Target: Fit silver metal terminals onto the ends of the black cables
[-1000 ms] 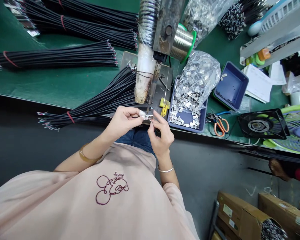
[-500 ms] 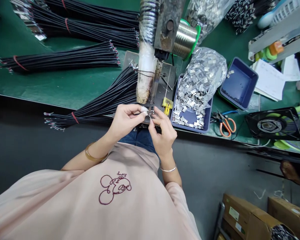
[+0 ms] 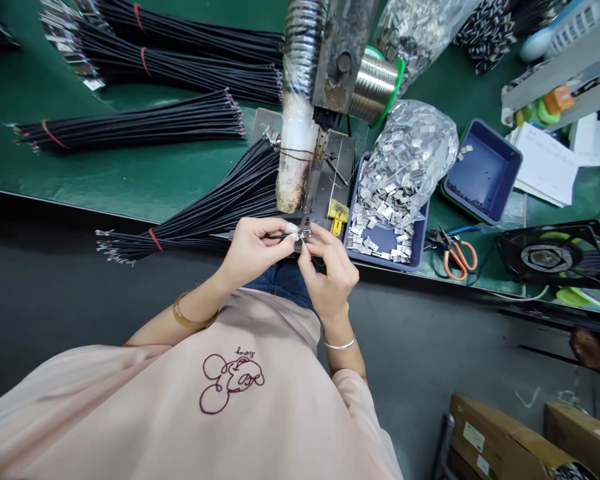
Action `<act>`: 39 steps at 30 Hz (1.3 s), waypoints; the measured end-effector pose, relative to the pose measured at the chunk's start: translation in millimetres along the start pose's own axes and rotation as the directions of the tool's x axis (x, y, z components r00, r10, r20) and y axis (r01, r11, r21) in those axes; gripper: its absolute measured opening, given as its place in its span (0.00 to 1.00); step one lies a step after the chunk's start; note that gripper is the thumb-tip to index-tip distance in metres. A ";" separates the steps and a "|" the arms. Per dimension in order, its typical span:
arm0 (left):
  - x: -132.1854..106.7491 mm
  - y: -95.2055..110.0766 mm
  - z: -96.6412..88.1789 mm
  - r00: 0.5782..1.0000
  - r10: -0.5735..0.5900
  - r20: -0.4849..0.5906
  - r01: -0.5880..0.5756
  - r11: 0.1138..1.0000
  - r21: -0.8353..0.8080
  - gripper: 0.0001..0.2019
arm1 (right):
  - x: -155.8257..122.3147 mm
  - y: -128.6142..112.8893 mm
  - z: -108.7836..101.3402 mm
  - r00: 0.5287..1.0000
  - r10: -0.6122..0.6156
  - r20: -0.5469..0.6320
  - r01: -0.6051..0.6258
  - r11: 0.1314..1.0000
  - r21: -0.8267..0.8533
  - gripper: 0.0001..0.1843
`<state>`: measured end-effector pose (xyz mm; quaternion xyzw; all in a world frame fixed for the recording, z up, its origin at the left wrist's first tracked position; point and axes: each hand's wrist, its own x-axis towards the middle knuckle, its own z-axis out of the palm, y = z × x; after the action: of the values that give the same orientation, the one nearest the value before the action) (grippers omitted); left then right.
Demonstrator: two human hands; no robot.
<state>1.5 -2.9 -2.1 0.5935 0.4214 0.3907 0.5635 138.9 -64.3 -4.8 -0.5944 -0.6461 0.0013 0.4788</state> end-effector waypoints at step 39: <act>-7.0 3.7 -23.8 0.958 0.049 0.283 -0.035 0.998 -0.055 0.06 | -8.3 12.1 -2.1 0.960 0.250 0.124 -0.270 0.945 0.186 0.06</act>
<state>-23.0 -1.5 3.1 0.6383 0.3137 0.3234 0.6242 148.1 -68.3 -15.7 -0.6223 -0.5811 0.1592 0.4997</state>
